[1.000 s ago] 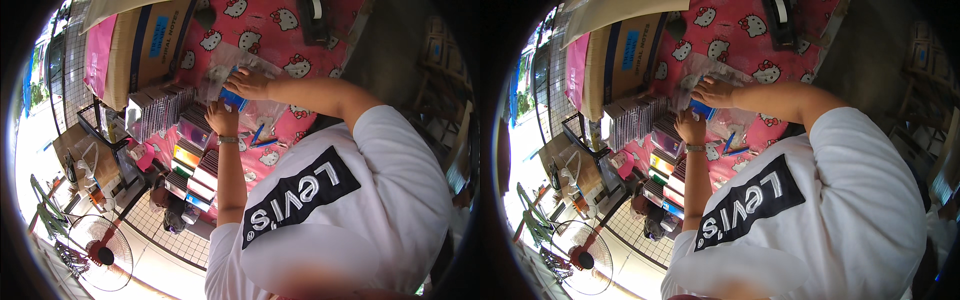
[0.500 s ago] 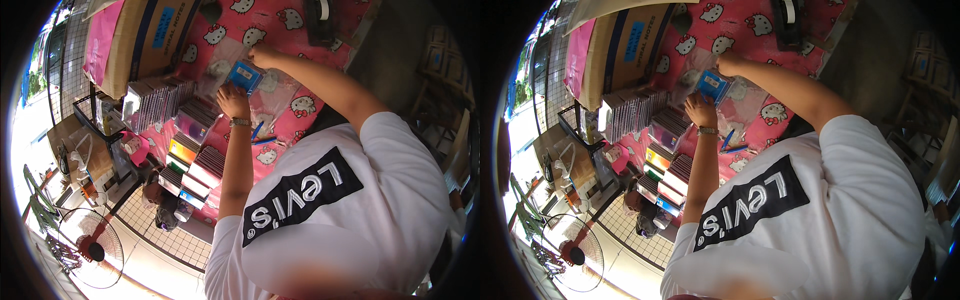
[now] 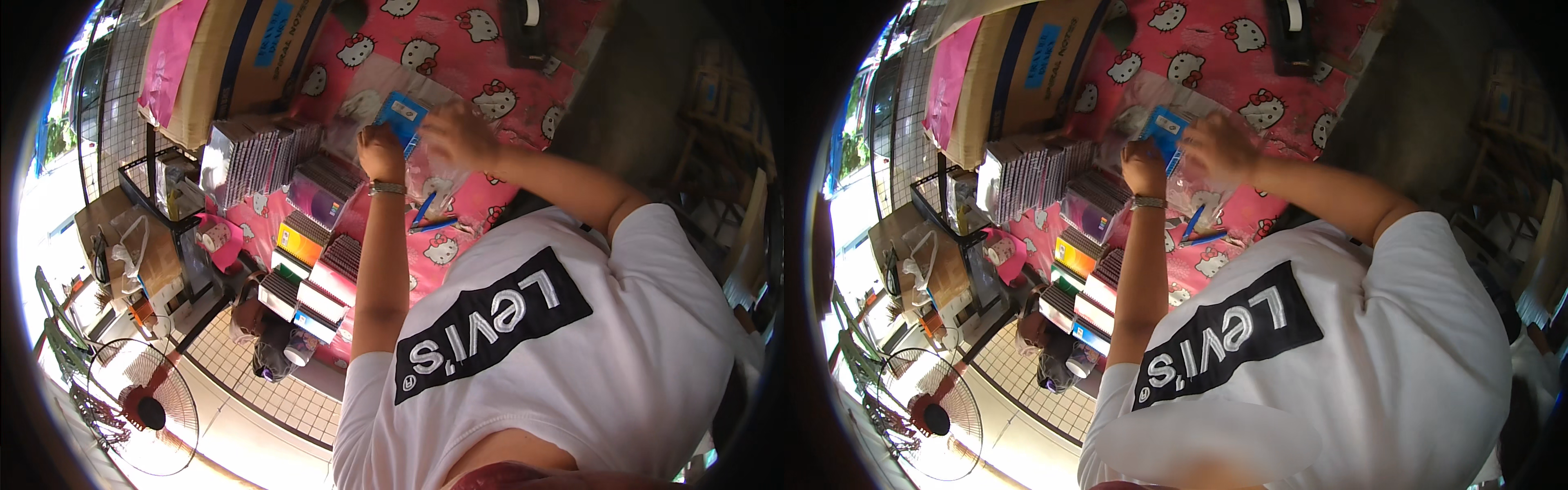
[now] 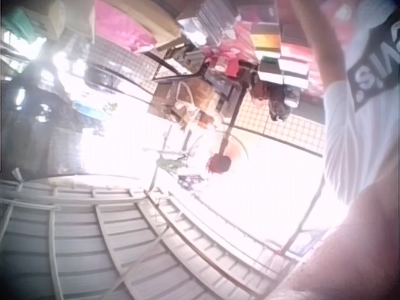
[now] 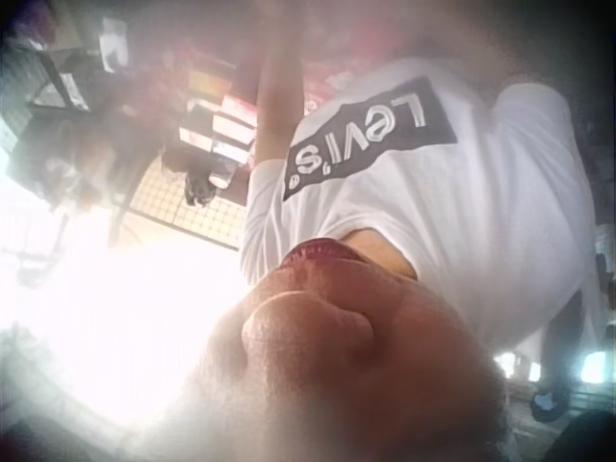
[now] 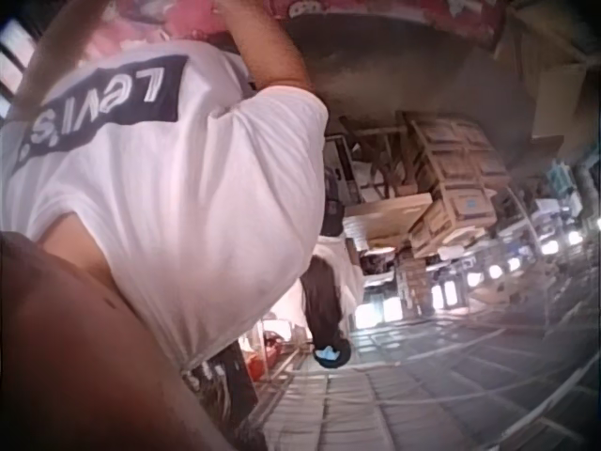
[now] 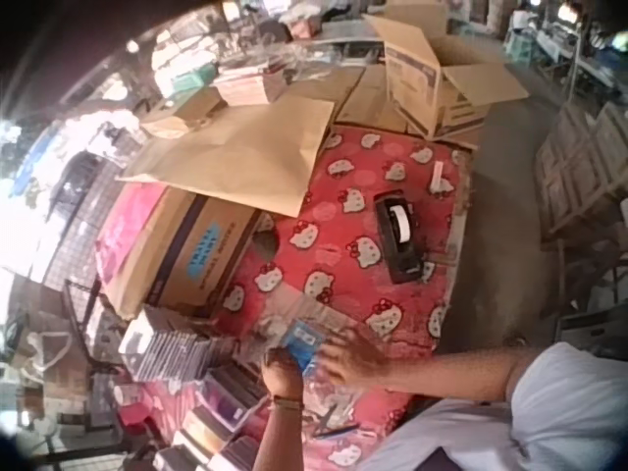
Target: The person places small notebooks into plastic bags and seals them by hand, then organizes the bagged notebooks into colored stacks on the table.
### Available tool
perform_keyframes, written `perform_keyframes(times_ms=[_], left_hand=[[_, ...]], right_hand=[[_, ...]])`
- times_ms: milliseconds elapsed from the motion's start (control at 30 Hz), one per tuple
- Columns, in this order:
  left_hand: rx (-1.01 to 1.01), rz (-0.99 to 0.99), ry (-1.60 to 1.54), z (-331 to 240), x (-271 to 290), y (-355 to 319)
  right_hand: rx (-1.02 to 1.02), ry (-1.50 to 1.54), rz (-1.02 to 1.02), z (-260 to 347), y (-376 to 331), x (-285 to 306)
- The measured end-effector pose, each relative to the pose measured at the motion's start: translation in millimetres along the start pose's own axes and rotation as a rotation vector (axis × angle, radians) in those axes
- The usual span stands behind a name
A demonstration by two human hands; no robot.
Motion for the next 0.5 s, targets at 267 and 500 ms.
perform_keyframes(times_ms=[267, 500], left_hand=[[-0.246, 0.164, 0.164, -20, 1, 12], [-0.198, 0.221, 0.304, -28, -8, 3]], right_hand=[[-0.062, -0.292, 0.172, 19, 10, -53], [0.079, 0.098, -0.273, -21, 6, 45]])
Point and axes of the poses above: each hand's wrist, its own y-axis towards the middle knuckle, its own x-axis out of the back of the hand, z = x × y, the point moved 5 cm from there along y, towards the middle knuckle, and after that the axes turned 10 degrees about y, right-handed, at the moved point
